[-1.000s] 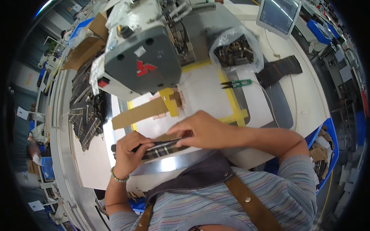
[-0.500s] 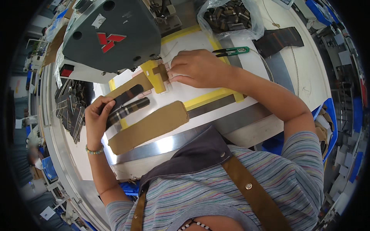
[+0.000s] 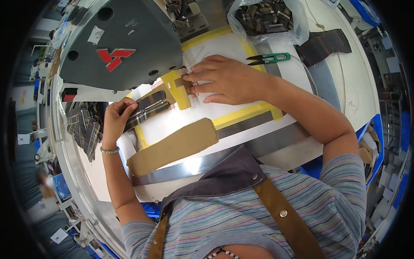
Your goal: Sewing patterned fabric strips onto base materials using an industrial sewing machine.
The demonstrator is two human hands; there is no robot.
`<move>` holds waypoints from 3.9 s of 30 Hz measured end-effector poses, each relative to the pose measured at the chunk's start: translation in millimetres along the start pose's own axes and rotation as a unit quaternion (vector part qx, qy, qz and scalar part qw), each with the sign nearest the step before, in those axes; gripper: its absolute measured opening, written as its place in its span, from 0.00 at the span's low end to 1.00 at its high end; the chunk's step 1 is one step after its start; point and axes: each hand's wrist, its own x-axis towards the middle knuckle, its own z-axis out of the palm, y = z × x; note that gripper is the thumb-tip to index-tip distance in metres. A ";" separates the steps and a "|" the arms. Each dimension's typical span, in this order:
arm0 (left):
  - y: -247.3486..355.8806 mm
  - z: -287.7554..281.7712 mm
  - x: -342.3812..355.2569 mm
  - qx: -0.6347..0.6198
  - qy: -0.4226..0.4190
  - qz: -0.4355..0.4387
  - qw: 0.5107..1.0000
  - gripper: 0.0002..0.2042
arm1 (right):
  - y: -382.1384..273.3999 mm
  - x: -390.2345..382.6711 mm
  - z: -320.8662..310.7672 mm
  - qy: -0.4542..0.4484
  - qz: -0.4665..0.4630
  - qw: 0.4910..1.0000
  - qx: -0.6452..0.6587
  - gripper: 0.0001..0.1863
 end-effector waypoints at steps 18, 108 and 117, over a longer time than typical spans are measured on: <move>41.9 71.1 19.1 0.104 0.151 0.112 0.977 0.08 | -0.7 -4.3 2.1 0.046 0.001 0.999 0.023 0.22; 66.3 79.9 -21.6 0.335 0.053 0.283 0.897 0.25 | -1.7 -2.0 0.3 0.023 0.001 0.999 -0.047 0.24; 66.0 82.8 -21.0 0.338 0.067 0.278 0.897 0.23 | -0.7 -1.3 1.1 0.031 -0.002 0.999 -0.045 0.23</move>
